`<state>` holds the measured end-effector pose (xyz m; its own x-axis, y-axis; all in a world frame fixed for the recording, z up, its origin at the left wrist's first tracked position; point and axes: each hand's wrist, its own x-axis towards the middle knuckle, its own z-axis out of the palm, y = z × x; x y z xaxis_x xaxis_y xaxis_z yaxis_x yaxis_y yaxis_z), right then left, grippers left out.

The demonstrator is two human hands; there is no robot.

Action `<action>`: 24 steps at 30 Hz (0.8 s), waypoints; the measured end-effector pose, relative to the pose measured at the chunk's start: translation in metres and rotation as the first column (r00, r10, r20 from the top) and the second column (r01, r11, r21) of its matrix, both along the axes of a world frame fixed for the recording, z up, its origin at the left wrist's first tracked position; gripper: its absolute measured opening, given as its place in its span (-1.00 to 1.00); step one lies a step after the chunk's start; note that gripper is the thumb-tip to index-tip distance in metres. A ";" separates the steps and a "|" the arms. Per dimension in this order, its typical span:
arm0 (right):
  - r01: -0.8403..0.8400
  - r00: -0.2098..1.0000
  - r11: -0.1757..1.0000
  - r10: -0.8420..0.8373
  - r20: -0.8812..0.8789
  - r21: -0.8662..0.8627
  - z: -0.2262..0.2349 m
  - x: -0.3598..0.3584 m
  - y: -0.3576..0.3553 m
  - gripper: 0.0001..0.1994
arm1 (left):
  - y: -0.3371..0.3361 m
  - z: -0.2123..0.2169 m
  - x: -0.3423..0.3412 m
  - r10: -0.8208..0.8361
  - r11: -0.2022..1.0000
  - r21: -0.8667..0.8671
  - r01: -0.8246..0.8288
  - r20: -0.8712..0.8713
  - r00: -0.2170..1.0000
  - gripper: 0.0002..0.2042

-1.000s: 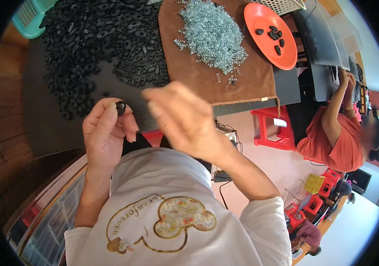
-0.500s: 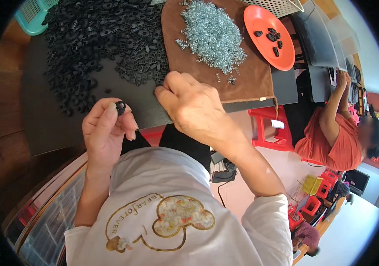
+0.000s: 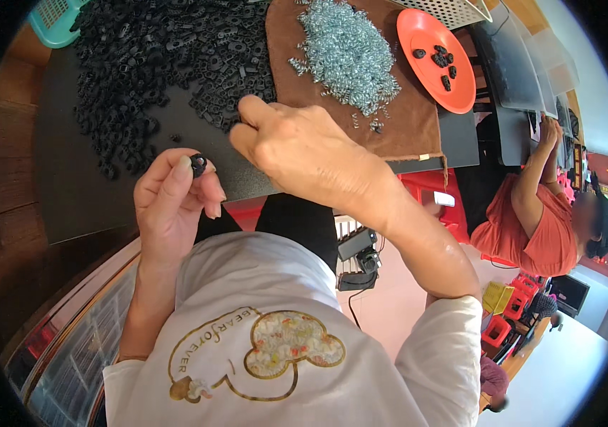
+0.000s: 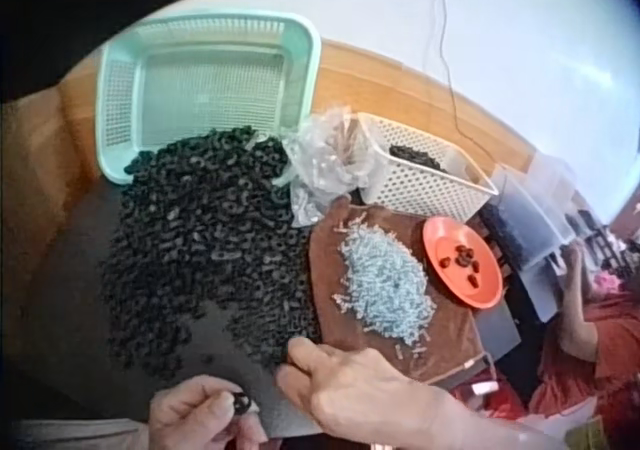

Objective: Manually inserting small light-green beads into black plastic ring settings at a workbench.

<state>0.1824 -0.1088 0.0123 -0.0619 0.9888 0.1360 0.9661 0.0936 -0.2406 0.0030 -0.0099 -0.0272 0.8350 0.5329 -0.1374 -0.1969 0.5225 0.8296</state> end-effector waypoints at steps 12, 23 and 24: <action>-0.081 0.992 0.994 0.072 0.103 0.079 -0.011 -0.003 0.005 -0.91 | -0.001 -0.003 0.002 0.013 1.000 0.016 -0.013 0.005 1.000 -0.75; 0.232 0.718 0.971 -0.129 -0.684 0.060 -0.004 -0.004 -0.006 -0.90 | -0.002 -0.001 0.002 0.018 1.000 0.012 -0.018 -0.004 1.000 -0.73; 0.277 0.479 0.958 -0.202 -0.854 -0.071 -0.005 -0.007 -0.008 -0.94 | -0.003 0.000 0.002 0.023 1.000 0.021 -0.023 -0.005 1.000 -0.73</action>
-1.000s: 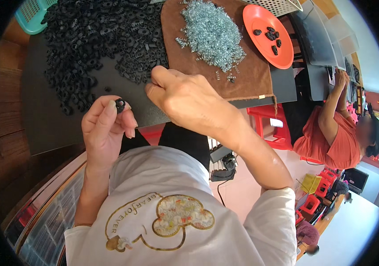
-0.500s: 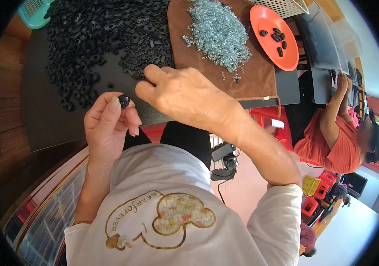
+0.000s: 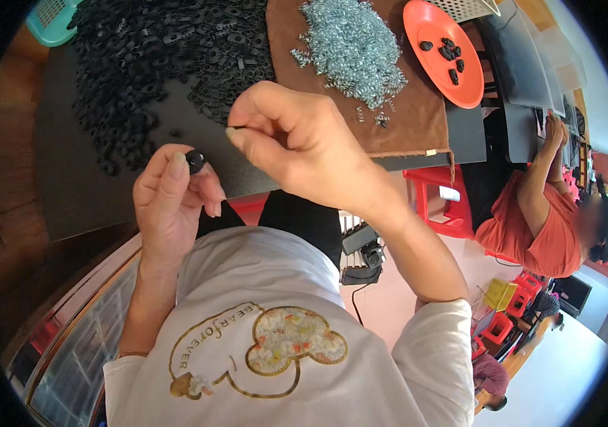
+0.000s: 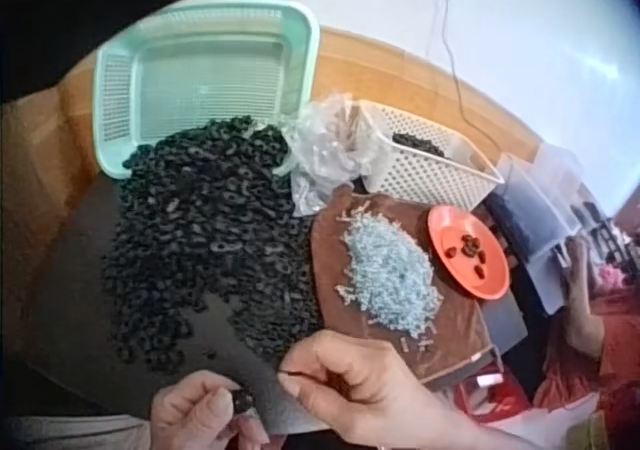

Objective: Manually inserting small light-green beads into black plastic ring settings at a workbench.

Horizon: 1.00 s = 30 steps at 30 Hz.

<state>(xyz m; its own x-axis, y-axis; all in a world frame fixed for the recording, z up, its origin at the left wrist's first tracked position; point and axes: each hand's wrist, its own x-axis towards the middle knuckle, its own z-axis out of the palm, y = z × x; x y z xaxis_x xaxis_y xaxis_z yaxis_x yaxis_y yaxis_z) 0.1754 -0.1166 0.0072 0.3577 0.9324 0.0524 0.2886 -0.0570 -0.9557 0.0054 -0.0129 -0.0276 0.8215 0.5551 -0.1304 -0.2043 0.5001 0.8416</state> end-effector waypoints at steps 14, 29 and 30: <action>0.043 0.738 0.998 -0.065 -0.672 -0.049 0.000 -0.012 0.003 -0.96 | 0.000 -0.001 0.003 -0.087 0.994 0.058 0.089 -0.036 0.996 -0.74; 0.099 0.741 0.993 -0.112 -0.662 -0.058 0.001 -0.013 0.005 -0.95 | 0.000 -0.002 0.007 -0.098 0.992 0.081 0.101 -0.040 0.994 -0.74; 0.097 0.741 0.993 -0.112 -0.663 -0.060 0.001 -0.012 0.004 -0.95 | 0.000 -0.002 0.007 -0.082 0.993 0.076 0.085 -0.045 0.996 -0.74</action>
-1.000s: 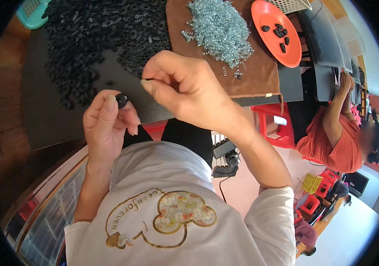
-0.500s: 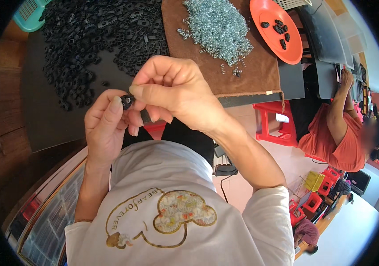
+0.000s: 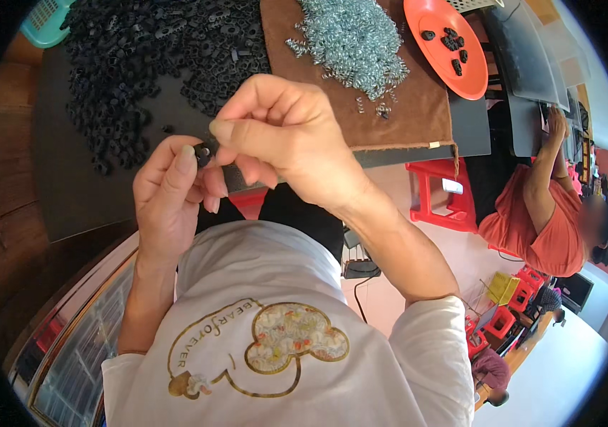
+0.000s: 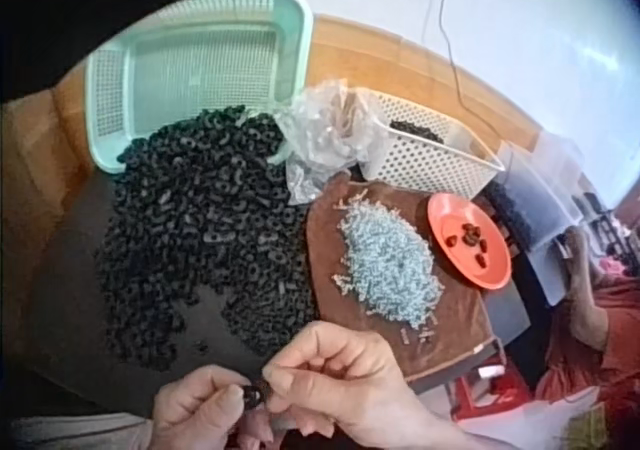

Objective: Manually inserting small light-green beads into black plastic ring settings at a workbench.

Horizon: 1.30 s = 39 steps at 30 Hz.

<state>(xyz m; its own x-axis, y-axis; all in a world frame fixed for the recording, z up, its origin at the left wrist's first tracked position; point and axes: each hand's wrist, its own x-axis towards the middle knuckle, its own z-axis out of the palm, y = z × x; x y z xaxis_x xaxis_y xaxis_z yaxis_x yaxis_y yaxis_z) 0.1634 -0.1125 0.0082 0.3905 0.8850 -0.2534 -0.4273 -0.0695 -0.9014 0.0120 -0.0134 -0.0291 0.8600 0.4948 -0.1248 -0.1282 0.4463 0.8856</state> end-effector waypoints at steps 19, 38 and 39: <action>-0.066 0.998 0.998 0.066 0.007 -0.018 0.007 0.000 -0.002 -0.95 | 0.000 0.003 0.000 0.003 1.000 -0.021 -0.003 -0.017 1.000 -0.76; -0.215 0.939 0.970 0.236 0.250 -0.112 0.021 0.008 -0.010 -0.92 | 0.005 0.003 -0.004 -0.145 0.983 0.104 0.149 -0.047 0.988 -0.80; -0.214 0.940 0.970 0.236 0.248 -0.113 0.020 0.007 -0.010 -0.92 | 0.004 0.003 -0.004 -0.137 0.983 0.115 0.142 -0.053 0.989 -0.80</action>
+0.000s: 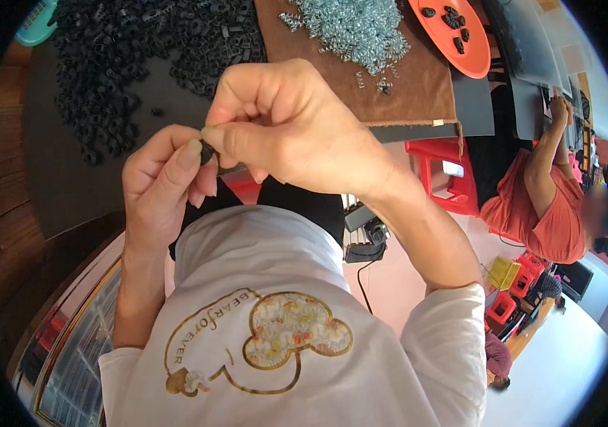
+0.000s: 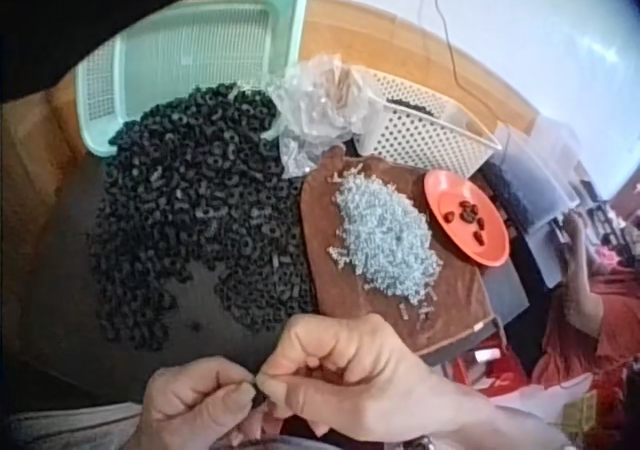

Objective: Manually inserting small light-green beads into black plastic ring settings at a workbench.

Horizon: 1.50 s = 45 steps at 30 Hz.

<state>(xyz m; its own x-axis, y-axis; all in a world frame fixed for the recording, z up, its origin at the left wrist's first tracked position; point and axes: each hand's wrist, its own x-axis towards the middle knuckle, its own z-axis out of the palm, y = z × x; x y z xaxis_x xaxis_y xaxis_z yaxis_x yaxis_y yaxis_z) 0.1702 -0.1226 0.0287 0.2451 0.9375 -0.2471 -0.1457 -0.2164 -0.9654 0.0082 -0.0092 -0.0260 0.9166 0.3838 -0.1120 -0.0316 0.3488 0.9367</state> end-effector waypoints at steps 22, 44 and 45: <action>0.011 0.957 0.968 -0.083 0.277 0.249 -0.021 -0.011 -0.006 -0.93 | -0.004 -0.003 0.002 0.014 1.000 -0.026 -0.013 0.028 1.000 -0.75; -0.002 0.999 1.000 0.002 -0.037 -0.019 -0.010 -0.005 -0.004 -0.91 | -0.004 0.001 -0.001 0.029 0.997 0.067 -0.028 -0.009 1.000 -0.79; -0.003 0.999 1.000 0.002 -0.038 -0.019 -0.009 -0.005 -0.004 -0.91 | -0.004 0.002 -0.001 0.050 0.997 0.067 -0.049 -0.008 0.999 -0.81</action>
